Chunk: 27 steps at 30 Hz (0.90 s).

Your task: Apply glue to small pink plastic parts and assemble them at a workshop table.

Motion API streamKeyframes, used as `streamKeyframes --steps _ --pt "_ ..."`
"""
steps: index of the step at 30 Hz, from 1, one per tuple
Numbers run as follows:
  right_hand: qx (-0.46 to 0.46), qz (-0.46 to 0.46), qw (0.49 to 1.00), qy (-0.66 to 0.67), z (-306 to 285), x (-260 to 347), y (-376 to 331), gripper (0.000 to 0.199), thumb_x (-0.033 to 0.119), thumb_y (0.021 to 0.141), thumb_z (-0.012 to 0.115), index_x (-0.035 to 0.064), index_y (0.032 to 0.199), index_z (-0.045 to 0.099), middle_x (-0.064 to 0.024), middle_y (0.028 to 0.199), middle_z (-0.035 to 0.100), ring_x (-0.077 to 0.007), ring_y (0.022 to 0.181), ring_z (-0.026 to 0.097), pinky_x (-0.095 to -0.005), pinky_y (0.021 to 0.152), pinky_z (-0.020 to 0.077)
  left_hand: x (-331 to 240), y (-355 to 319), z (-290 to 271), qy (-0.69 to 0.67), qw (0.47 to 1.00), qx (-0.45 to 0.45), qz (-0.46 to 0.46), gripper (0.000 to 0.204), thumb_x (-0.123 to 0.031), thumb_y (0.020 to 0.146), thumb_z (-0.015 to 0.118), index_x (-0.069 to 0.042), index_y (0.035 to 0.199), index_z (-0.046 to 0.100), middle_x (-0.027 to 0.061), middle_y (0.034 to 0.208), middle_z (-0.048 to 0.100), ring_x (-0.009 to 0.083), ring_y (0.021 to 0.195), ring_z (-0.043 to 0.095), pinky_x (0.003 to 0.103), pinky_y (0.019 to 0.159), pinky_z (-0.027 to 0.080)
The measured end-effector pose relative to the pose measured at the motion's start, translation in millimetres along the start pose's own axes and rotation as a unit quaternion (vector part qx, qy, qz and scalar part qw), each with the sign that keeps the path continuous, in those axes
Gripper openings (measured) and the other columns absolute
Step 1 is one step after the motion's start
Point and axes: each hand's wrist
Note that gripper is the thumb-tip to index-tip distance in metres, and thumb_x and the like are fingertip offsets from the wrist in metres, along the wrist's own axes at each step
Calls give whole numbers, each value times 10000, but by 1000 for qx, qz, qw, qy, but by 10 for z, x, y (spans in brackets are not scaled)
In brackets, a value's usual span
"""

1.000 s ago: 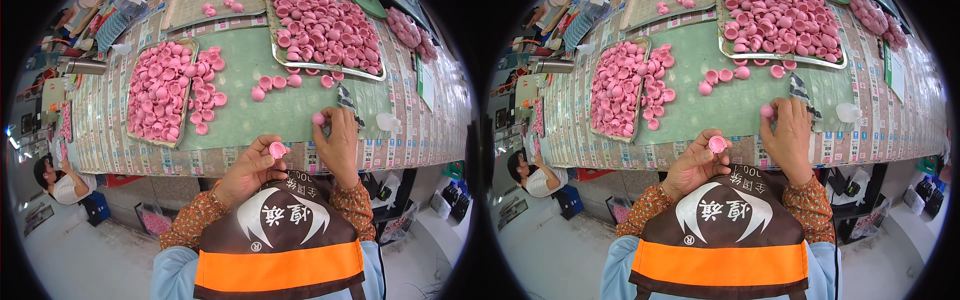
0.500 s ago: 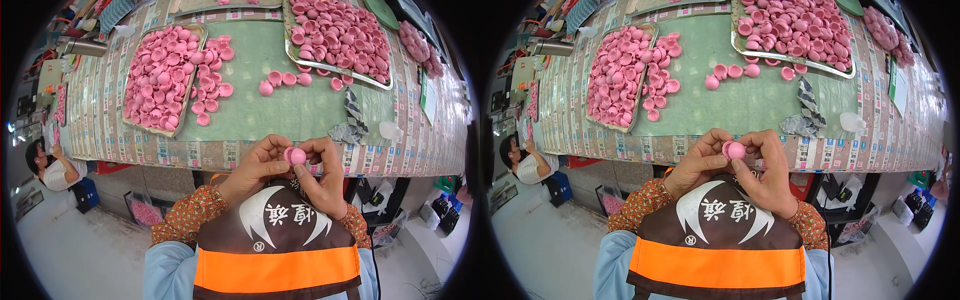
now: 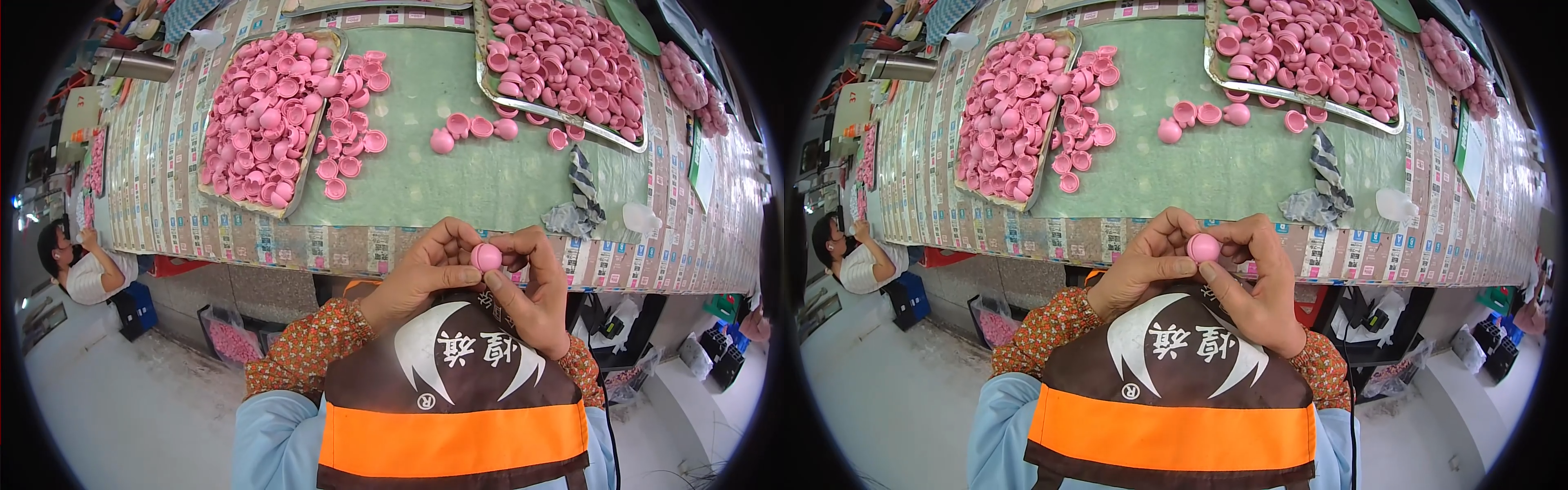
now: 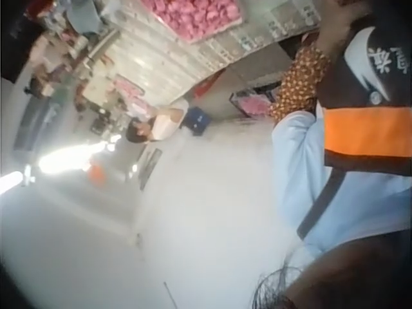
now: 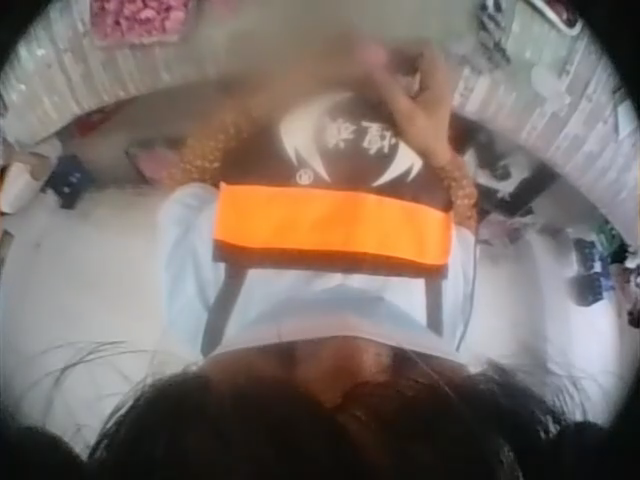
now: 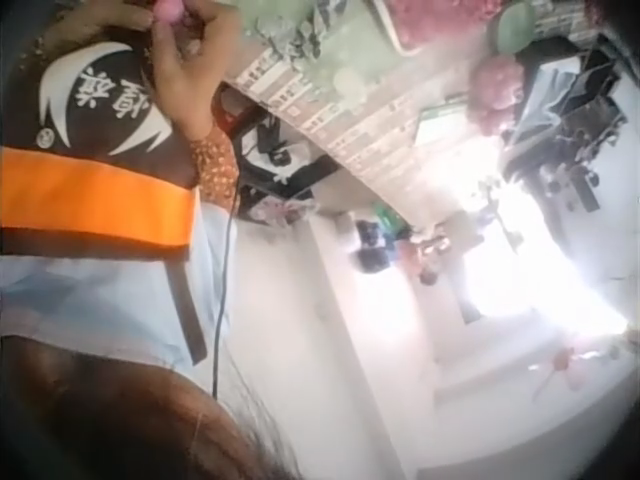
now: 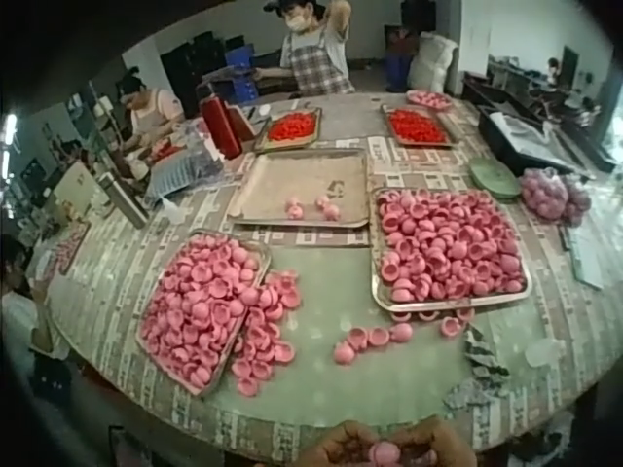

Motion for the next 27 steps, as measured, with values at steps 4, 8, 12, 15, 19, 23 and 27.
streamKeyframes --steps 4,8,12,15,19,23,27 --pt "12 46 996 72 -10 -4 0 308 96 841 722 2 1107 599 -31 1001 561 -108 866 499 -256 803 405 -25 12 47 3 1000 4 4 341 -1 874 698 -94 1129 492 87 1177 606 175 1132 597 335 985 522" --pt "18 73 990 123 -23 -86 7 313 79 825 744 -2 1101 621 -25 975 578 -100 838 495 -249 784 401 26 11 -5 4 1000 -6 11 346 3 864 707 -85 1122 493 114 1178 618 195 1127 608 335 984 522" --pt "16 76 989 122 -45 -79 7 303 58 806 765 -7 1077 646 -21 950 590 -96 824 503 -244 774 404 64 21 -36 8 1000 -3 28 304 9 870 701 -72 1098 519 113 1158 631 189 1109 620 327 955 539" --pt "17 80 989 121 -50 -49 31 300 38 784 781 -9 1055 661 -17 931 596 -96 819 511 -244 765 408 69 10 -42 6 999 -2 33 267 3 885 691 -65 1092 535 91 1132 639 162 1080 627 309 917 557" --pt "6 14 1000 12 -63 -15 59 323 29 759 786 19 1058 665 -32 905 598 -121 808 527 -253 759 412 38 0 19 16 999 -26 15 275 -37 919 669 -66 1151 525 79 1171 615 155 1082 616 301 905 558" --pt "-9 -182 944 -274 -48 1 110 389 36 727 786 51 1089 644 -68 907 584 -223 862 556 -328 788 432 -30 5 54 19 1000 -19 -15 304 -85 934 657 -98 1198 507 102 1231 572 199 1103 614 362 947 535" --pt "7 -175 942 -286 -18 66 124 432 50 712 797 60 1109 627 -89 952 567 -280 927 550 -373 812 436 -58 -28 25 38 999 -15 4 334 -121 945 645 -99 1234 478 94 1244 571 195 1147 591 384 978 515"
Point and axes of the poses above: each hand's wrist, its own y-axis towards the middle knuckle, its own z-axis out of the palm, x = y × z
